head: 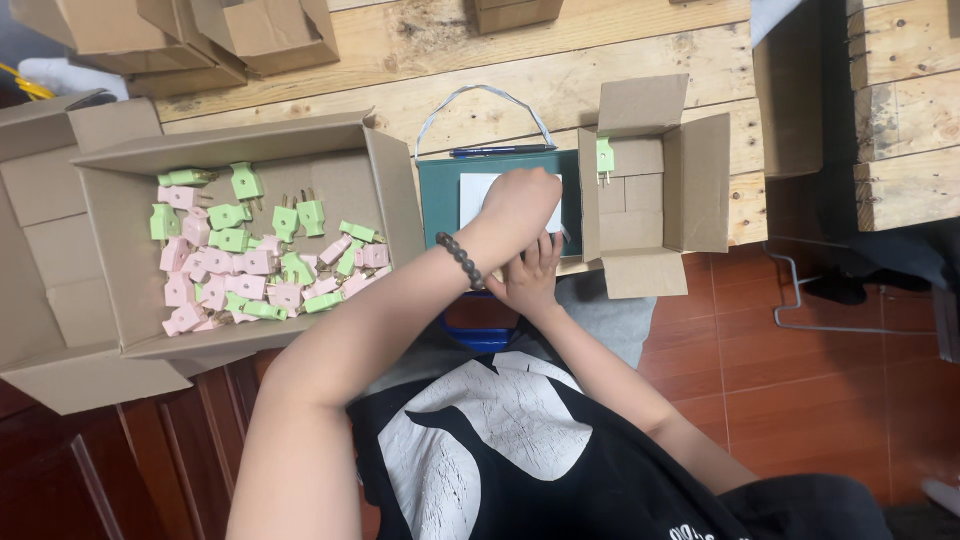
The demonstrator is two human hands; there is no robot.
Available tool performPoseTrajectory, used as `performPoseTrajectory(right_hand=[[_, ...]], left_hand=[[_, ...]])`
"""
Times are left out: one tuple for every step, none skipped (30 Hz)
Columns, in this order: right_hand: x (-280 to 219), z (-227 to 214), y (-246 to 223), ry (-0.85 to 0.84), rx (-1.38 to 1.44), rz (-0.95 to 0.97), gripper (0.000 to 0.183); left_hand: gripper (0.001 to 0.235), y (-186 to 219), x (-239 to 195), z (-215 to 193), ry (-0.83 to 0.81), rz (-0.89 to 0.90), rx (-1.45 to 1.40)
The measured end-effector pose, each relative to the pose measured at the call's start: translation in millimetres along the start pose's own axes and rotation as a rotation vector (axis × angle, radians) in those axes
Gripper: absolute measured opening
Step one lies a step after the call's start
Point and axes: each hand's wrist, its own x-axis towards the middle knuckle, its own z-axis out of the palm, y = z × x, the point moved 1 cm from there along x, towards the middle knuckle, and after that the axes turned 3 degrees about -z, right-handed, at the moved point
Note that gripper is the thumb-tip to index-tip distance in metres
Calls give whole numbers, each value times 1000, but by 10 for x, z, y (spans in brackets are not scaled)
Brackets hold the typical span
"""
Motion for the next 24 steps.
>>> performPoseTrajectory(right_hand=[[-22,15,27,-8,-3,3,61],[-50,20,45,-8,2,-6,60],[-43,53,56,0,11,-20,59],[-54,18,25,0,11,-21,59],[-25,9,25,4,-4,-25,62],[-3,-3,21,8,-18,-30,65],[73,-40,2,12,-18,-34,65],[139,-76,-16,27,-17,-33,63],[161,-139,-46,36,-18,-27,61],[180,-151,-59,33,-18,-26,61],[201,-170,-64,25,-14,-27,61],[227,-194,-67,18,-10,-28,61],[227,-209,-68,23,-16,-27,61],[232,-228,-69,13,-17,-27,59],[254,-238,-71,4,-15,-29,58],[231,-257,-60,12,-19,-31,58],[222,-259,-50,-14,-13,-29,57],[215,-260,-41,-41,-7,-28,56],[251,-321,-51,-33,-11,-32,56],[289,-376,-58,-61,-3,-26,56],[331,-425,-68,-90,6,-20,56],[358,-495,-84,-81,3,-24,56],[384,-555,-109,-125,18,-14,63],[410,-613,-130,-169,33,-3,71]], left_hand=[[9,13,30,62,-5,1,-8],[10,34,49,121,-13,6,22],[11,30,71,154,-16,10,59],[11,18,25,157,-16,8,59],[10,-6,18,142,-13,5,27],[10,-27,4,130,-10,2,-5],[10,-24,-17,43,-5,1,-2],[6,-23,-42,-35,2,-21,-9],[3,3,-92,-85,3,-42,-20],[3,-37,-129,-94,1,-41,-22],[13,-72,-159,-108,36,-56,-23],[26,-103,-187,-127,70,-71,-25],[26,-70,-218,-123,73,-64,-23],[21,-34,-248,-130,105,-58,32],[17,-9,-275,-149,138,-56,90],[17,26,-278,-115,145,-50,94],[14,47,-280,-90,154,-55,149],[11,66,-280,-65,164,-60,204],[11,69,-295,-171,172,-57,208],[22,65,-306,-267,81,-81,31],[33,58,-318,-365,-11,-104,-148],[33,107,-413,-555,-4,-101,-143],[36,145,-513,-752,80,-169,-387],[39,181,-612,-944,164,-234,-636]])
